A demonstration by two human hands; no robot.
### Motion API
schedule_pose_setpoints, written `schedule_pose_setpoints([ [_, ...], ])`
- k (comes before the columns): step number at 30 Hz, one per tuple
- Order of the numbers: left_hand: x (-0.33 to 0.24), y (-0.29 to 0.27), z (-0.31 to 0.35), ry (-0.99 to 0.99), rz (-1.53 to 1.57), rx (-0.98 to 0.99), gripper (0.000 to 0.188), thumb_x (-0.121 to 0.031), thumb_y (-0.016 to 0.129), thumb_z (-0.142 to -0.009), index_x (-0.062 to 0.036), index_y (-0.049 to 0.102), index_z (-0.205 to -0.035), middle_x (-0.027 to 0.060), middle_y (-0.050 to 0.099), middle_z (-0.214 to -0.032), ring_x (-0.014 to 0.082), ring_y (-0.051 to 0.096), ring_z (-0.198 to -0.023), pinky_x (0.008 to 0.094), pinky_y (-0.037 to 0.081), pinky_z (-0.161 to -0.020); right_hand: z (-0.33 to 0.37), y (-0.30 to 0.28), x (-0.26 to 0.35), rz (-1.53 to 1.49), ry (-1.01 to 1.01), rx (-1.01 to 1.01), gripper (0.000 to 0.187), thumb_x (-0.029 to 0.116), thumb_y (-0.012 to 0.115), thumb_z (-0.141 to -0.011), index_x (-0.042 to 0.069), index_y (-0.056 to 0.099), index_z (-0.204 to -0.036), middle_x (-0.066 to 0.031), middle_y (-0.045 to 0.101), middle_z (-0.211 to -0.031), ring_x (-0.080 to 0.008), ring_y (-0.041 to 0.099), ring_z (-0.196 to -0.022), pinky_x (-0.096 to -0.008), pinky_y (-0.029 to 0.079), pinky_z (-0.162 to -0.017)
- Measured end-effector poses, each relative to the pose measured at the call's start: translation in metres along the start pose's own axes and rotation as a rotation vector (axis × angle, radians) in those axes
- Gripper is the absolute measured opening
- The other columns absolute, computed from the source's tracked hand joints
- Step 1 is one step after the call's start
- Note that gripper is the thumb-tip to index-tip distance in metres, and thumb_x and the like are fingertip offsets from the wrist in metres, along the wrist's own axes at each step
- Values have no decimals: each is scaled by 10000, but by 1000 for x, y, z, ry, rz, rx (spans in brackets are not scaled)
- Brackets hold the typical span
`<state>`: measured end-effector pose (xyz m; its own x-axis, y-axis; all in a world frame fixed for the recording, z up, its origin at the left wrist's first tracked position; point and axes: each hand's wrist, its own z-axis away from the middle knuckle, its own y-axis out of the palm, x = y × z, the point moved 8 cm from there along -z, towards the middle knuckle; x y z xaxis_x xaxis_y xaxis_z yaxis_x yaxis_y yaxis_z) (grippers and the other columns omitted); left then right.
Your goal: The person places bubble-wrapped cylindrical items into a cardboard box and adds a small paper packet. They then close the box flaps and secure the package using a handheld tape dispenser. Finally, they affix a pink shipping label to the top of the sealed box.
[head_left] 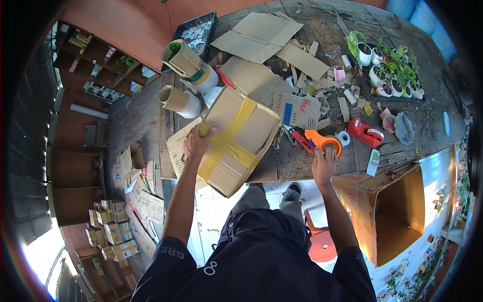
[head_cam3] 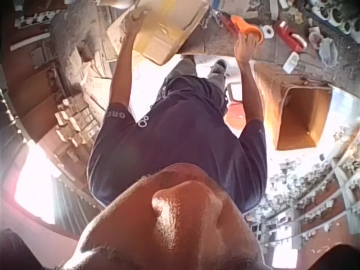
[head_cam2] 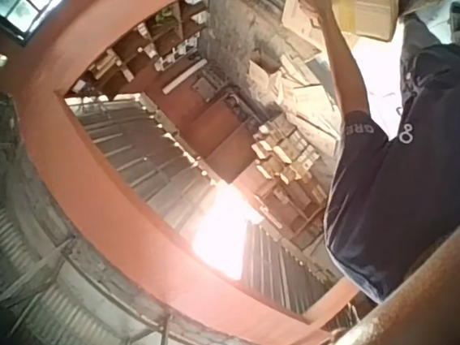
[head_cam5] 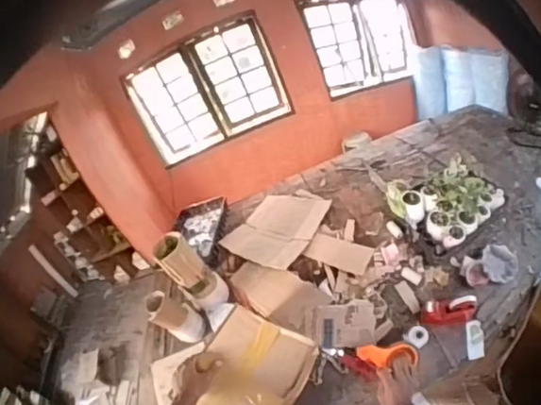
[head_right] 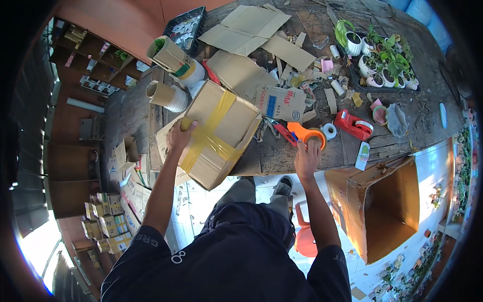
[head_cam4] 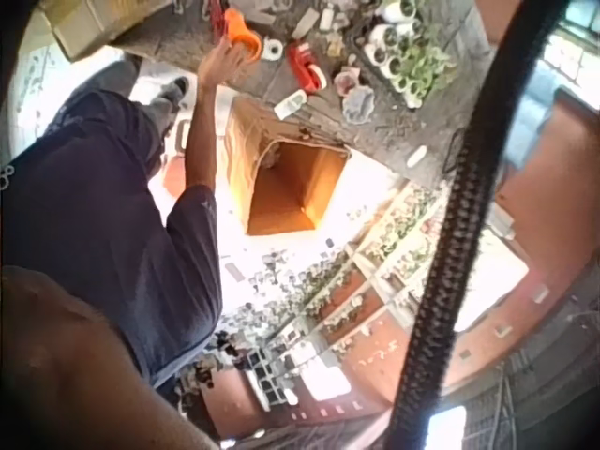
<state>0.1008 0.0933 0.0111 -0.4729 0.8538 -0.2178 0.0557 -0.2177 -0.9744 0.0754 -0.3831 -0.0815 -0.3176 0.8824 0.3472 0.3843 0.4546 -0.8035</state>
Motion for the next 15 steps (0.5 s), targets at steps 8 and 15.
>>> schedule_pose_setpoints([
  [8, 18, 13, -33, 7, 136, 220, 552, -622, 455, -1006, -188, 692, -1250, 235, 711, -1097, 463, 652, -1056, 513, 509, -936, -29, 59, 10, 247, 129, 63, 470, 86, 691, -815, 112, 626, -1279, -136, 528, -1125, -337, 545, -1065, -477, 411, -979],
  [15, 29, 38, -52, 167, 303, 341, 621, -599, 421, -1035, -93, 646, -1316, 236, 668, -1267, 417, 606, -1222, 448, 457, -1060, -7, 88, 27, 228, 127, 167, 486, 82, 652, -849, 97, 587, -1331, -159, 522, -1254, -372, 535, -1170, -478, 420, -993],
])
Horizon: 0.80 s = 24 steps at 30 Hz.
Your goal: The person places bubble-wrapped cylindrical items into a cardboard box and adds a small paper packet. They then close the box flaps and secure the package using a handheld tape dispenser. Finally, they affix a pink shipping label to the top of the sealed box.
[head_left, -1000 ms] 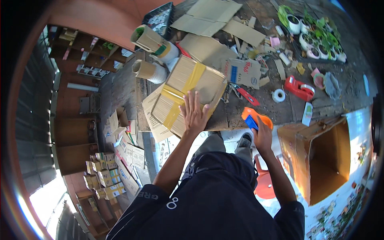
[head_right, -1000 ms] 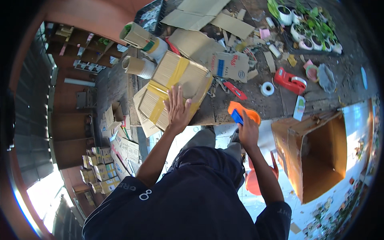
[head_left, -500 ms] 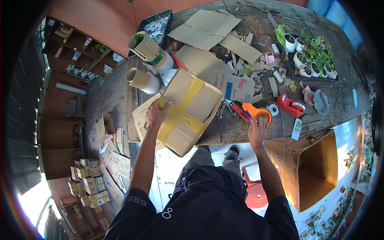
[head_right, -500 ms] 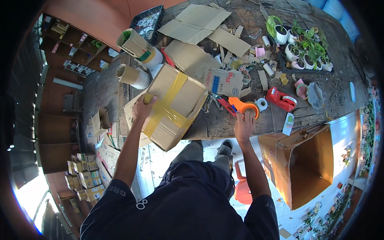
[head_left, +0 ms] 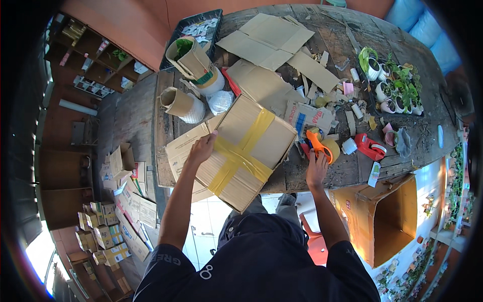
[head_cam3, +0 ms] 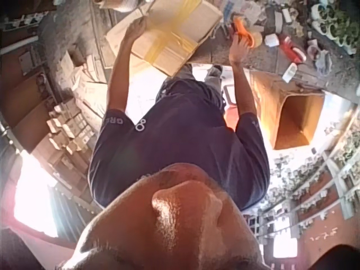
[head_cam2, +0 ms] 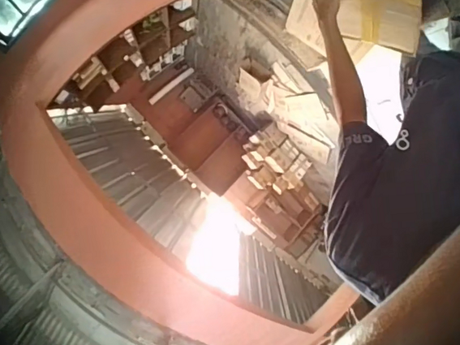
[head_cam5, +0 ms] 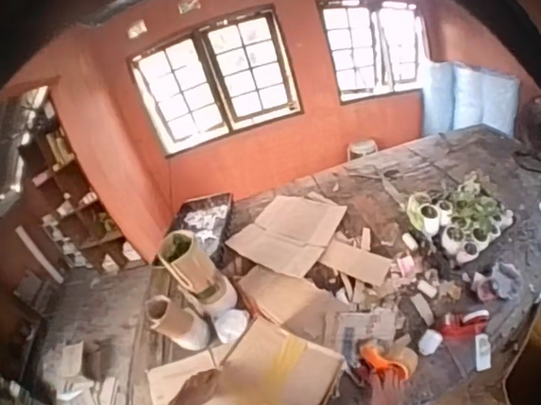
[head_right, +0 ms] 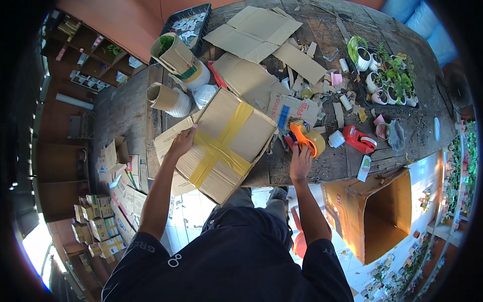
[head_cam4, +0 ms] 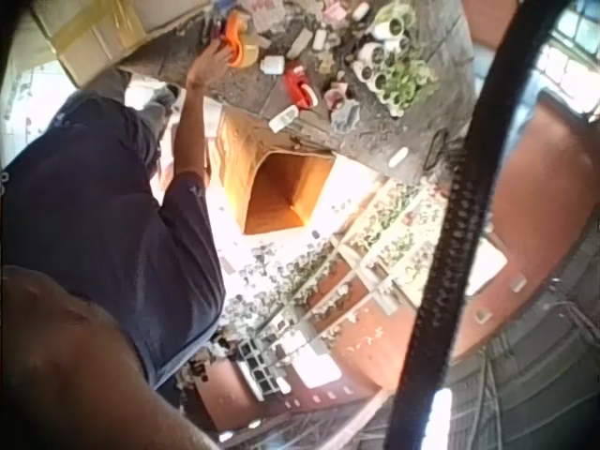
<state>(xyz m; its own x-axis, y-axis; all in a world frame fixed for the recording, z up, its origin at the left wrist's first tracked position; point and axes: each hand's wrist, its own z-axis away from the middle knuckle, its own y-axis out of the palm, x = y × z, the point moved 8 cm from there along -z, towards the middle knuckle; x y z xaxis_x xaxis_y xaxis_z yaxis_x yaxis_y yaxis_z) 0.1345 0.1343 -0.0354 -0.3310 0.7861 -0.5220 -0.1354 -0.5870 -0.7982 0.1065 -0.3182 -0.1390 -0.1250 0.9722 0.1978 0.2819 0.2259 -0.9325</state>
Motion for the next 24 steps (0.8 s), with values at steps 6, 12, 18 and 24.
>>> schedule_pose_setpoints([
  [6, -6, 3, 1, -50, 396, 231, 591, -518, 489, -1056, -36, 592, -1383, 111, 661, -1319, 227, 596, -1230, 363, 445, -1063, -10, -27, 29, -131, 45, 139, 419, 77, 621, -913, 77, 572, -1329, -178, 580, -1168, -410, 578, -1110, -489, 458, -944],
  [12, 40, 22, -13, -136, 884, 334, 643, -545, 595, -1006, -51, 548, -1415, 80, 643, -1284, 177, 628, -1123, 369, 524, -955, 2, -5, 77, -1056, 547, 492, 409, 294, 519, -1032, 30, 522, -1344, -219, 612, -1253, -411, 618, -1130, -457, 493, -928],
  [18, 57, 46, -4, -368, 731, 553, 954, -784, 481, -923, -46, 449, -1527, 195, 511, -1502, 278, 561, -1306, 391, 453, -1081, 57, 16, 152, -1704, 1190, 1144, 893, 732, 382, -989, 64, 304, -1575, -210, 410, -1576, -342, 509, -1377, -510, 437, -1118],
  [24, 42, 35, -7, -142, 884, 526, 726, -602, 479, -1020, -39, 500, -1477, 164, 590, -1403, 226, 613, -1215, 338, 500, -999, 61, 18, 162, -1804, 1155, 1018, 859, 736, 397, -979, 87, 383, -1542, -150, 479, -1537, -297, 549, -1331, -555, 475, -1050],
])
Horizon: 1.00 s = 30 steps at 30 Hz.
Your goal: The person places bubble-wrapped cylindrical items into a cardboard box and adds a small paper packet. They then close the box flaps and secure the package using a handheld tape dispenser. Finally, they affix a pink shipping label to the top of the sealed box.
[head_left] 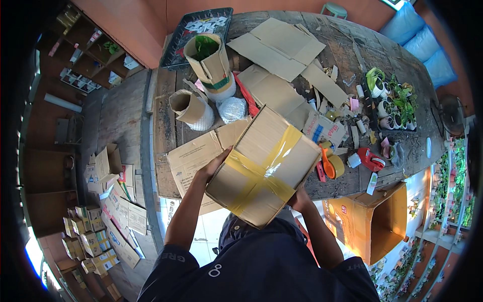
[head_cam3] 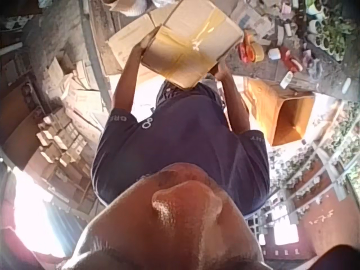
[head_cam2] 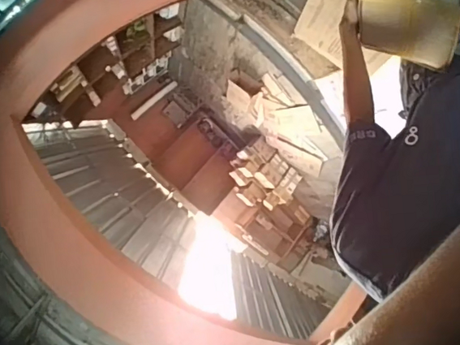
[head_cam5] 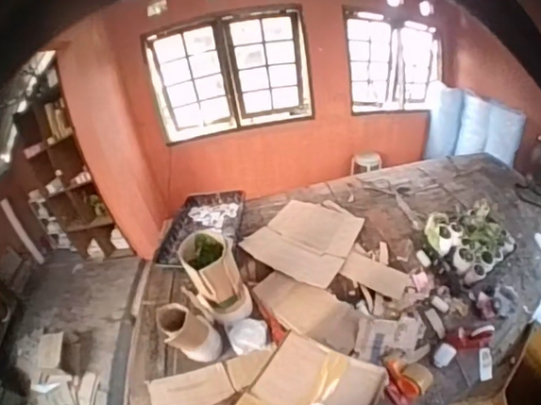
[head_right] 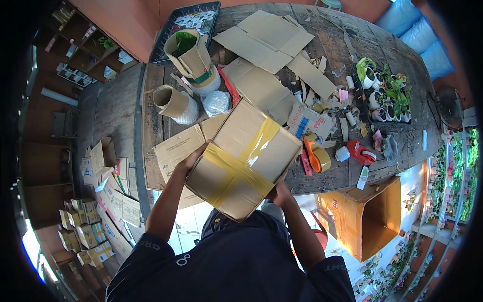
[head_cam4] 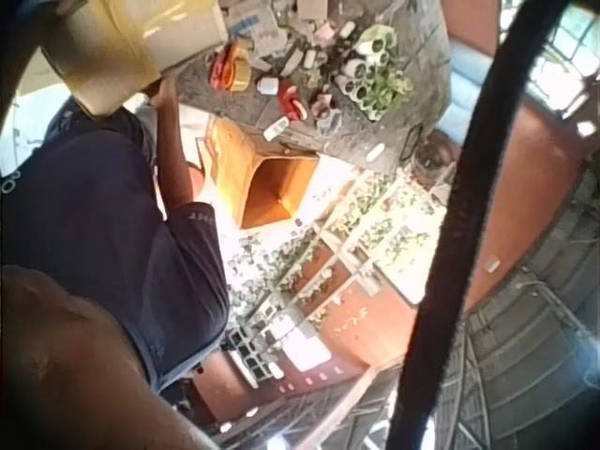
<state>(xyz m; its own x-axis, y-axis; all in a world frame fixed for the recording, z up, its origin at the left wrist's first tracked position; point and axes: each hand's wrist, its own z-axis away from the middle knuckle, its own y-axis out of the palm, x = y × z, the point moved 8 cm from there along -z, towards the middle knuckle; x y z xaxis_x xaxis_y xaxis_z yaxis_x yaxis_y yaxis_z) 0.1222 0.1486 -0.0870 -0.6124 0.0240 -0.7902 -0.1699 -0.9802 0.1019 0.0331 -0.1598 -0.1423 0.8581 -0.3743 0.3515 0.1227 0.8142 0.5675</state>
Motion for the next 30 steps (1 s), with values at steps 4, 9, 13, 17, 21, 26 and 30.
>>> schedule_pose_setpoints([
  [4, -67, 25, 43, 88, 55, -11, 649, -503, 382, -1085, -8, 467, -1496, 168, 577, -1429, 217, 592, -1262, 332, 467, -1056, 28, 19, 27, -7, -109, -122, 613, 496, 505, -1037, 55, 477, -1463, -128, 556, -1453, -268, 596, -1259, -422, 512, -1028],
  [9, -92, 31, 60, 159, 108, 63, 705, -530, 269, -1103, -28, 279, -1598, 146, 437, -1554, 220, 441, -1398, 336, 317, -1181, 45, 24, 62, 411, -478, -107, 513, 289, 610, -1014, 16, 482, -1429, -131, 586, -1352, -263, 581, -1230, -426, 500, -1031],
  [13, -67, 6, 63, 291, 97, -5, 673, -508, 319, -1097, 0, 376, -1535, 142, 516, -1470, 225, 502, -1329, 386, 382, -1142, 60, 10, 76, 767, -615, -55, 543, 282, 559, -1040, 6, 408, -1483, -144, 520, -1425, -234, 485, -1323, -405, 417, -1105],
  [17, -38, -9, 67, 375, 223, 33, 655, -525, 391, -1072, -15, 457, -1479, 140, 594, -1372, 241, 581, -1239, 446, 460, -1081, 55, 0, 95, 502, -697, 164, 600, 352, 531, -1052, 18, 319, -1504, -162, 418, -1521, -250, 417, -1392, -407, 349, -1154],
  [21, -48, 10, 73, 170, 644, 7, 644, -490, 441, -1062, -24, 414, -1505, 158, 507, -1442, 257, 497, -1315, 452, 395, -1115, 71, 73, 147, 339, -820, 87, 544, 397, 502, -1055, 53, 295, -1423, -170, 298, -1600, -260, 341, -1452, -408, 282, -1190],
  [26, -81, 6, 49, 418, 487, 110, 693, -343, 510, -1056, -25, 210, -1593, 173, 109, -1701, 274, 128, -1564, 406, 117, -1259, 78, 130, 154, 533, -980, 34, 460, 305, 568, -1013, 119, 292, -1330, -170, 202, -1635, -262, 252, -1502, -426, 255, -1205],
  [30, -69, -1, 42, 394, 226, 16, 778, -252, 610, -1018, -32, 139, -1597, 191, 142, -1685, 270, 138, -1559, 392, 130, -1248, 58, 132, 131, 401, -980, -112, 719, -42, 717, -867, 97, 248, -1394, -183, 293, -1562, -284, 287, -1490, -438, 259, -1212],
])
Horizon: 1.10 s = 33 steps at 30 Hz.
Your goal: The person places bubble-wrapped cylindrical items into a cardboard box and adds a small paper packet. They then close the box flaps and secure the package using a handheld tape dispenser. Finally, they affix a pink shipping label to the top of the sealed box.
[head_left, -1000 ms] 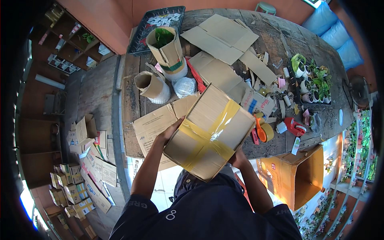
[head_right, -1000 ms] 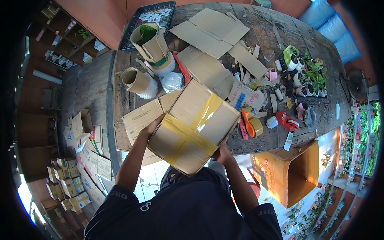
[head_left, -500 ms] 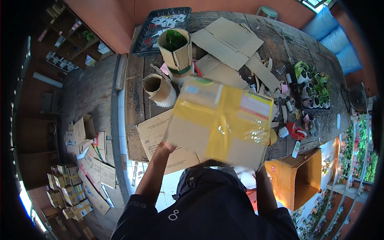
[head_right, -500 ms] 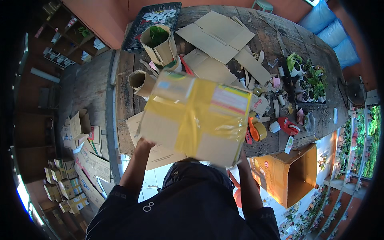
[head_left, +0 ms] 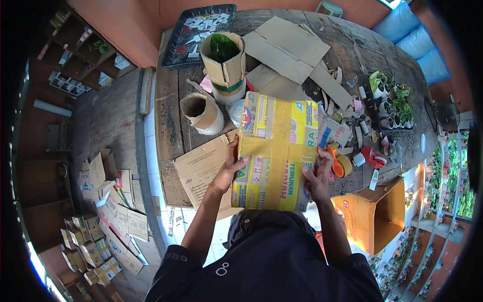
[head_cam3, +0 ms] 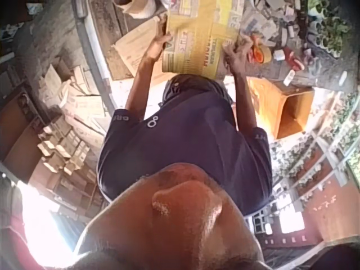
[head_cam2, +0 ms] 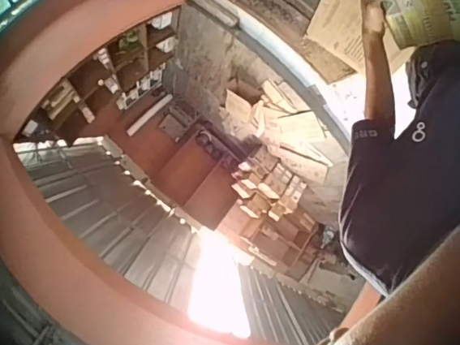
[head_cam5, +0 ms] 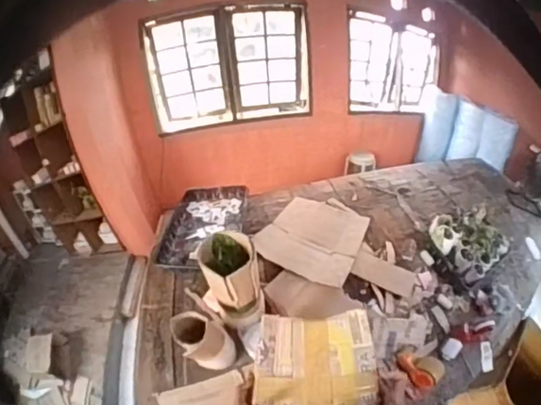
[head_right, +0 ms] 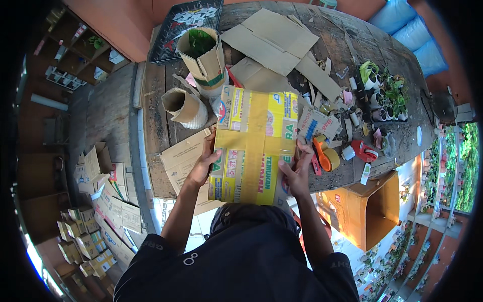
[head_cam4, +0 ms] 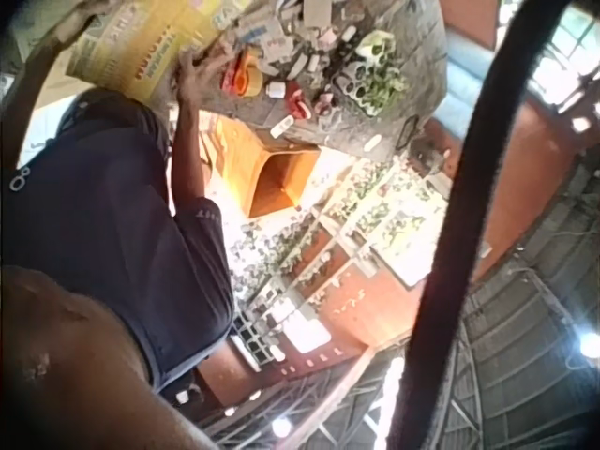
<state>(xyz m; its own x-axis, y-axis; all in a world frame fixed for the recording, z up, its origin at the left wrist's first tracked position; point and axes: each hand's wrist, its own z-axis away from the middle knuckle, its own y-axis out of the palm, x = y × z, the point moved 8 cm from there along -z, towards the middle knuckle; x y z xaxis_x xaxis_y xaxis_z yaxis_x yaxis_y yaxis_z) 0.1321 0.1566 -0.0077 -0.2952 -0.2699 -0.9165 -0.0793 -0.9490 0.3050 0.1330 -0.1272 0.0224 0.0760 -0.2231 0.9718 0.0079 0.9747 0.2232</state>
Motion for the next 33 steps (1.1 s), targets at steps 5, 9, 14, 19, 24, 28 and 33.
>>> schedule_pose_setpoints([
  [5, 16, -11, -9, -51, -36, -31, 727, -244, 601, -1039, -39, 169, -1587, 182, 277, -1630, 252, 258, -1505, 379, 230, -1214, 1, 18, -22, 95, 31, -29, 730, -51, 690, -885, 59, 231, -1443, -194, 386, -1465, -270, 405, -1405, -416, 323, -1176],
  [9, 28, -22, -18, 2, -186, -97, 645, -294, 568, -1065, -1, 249, -1543, 196, 387, -1553, 244, 363, -1435, 375, 298, -1179, 5, 12, -56, 222, -19, -58, 725, -42, 675, -899, 36, 229, -1465, -188, 412, -1422, -259, 453, -1339, -416, 370, -1137],
  [14, 17, -25, -15, 135, -382, -198, 566, -295, 525, -1081, 56, 351, -1489, 250, 519, -1440, 278, 486, -1357, 388, 364, -1135, 7, 25, -41, 718, -218, -105, 715, 88, 688, -916, -17, 287, -1498, -273, 354, -1472, -382, 384, -1388, -477, 312, -1167],
  [19, -6, -10, -1, -119, -924, -313, 609, -356, 507, -1074, 71, 379, -1490, 268, 600, -1372, 458, 575, -1261, 453, 449, -1073, 6, 27, -33, 745, -113, -91, 704, 179, 650, -959, -41, 301, -1529, -317, 302, -1555, -462, 233, -1488, -521, 219, -1213],
  [24, -10, 37, 28, 229, -1451, -678, 658, -413, 479, -1049, -77, 317, -1592, 222, 332, -1623, 504, 276, -1484, 577, 240, -1200, 4, 22, -37, 663, -167, -78, 718, 252, 636, -988, -46, 282, -1536, -354, 254, -1553, -491, 228, -1480, -538, 229, -1200],
  [28, 26, 72, 41, -43, -1593, -525, 823, -622, 417, -1007, -114, 237, -1630, 206, 141, -1695, 471, 19, -1558, 664, 20, -1214, 0, 13, -28, 750, -344, -112, 622, 291, 642, -997, -28, 390, -1468, -290, 457, -1397, -398, 451, -1330, -477, 361, -1114],
  [33, 26, 49, 80, -115, -1515, -1027, 789, -593, 498, -992, -123, 318, -1599, 215, 307, -1626, 434, 179, -1531, 593, 88, -1229, -108, -149, -34, 536, -57, -205, 258, 306, 675, -975, 51, 639, -984, -74, 647, -859, -177, 622, -786, -341, 496, -746],
])
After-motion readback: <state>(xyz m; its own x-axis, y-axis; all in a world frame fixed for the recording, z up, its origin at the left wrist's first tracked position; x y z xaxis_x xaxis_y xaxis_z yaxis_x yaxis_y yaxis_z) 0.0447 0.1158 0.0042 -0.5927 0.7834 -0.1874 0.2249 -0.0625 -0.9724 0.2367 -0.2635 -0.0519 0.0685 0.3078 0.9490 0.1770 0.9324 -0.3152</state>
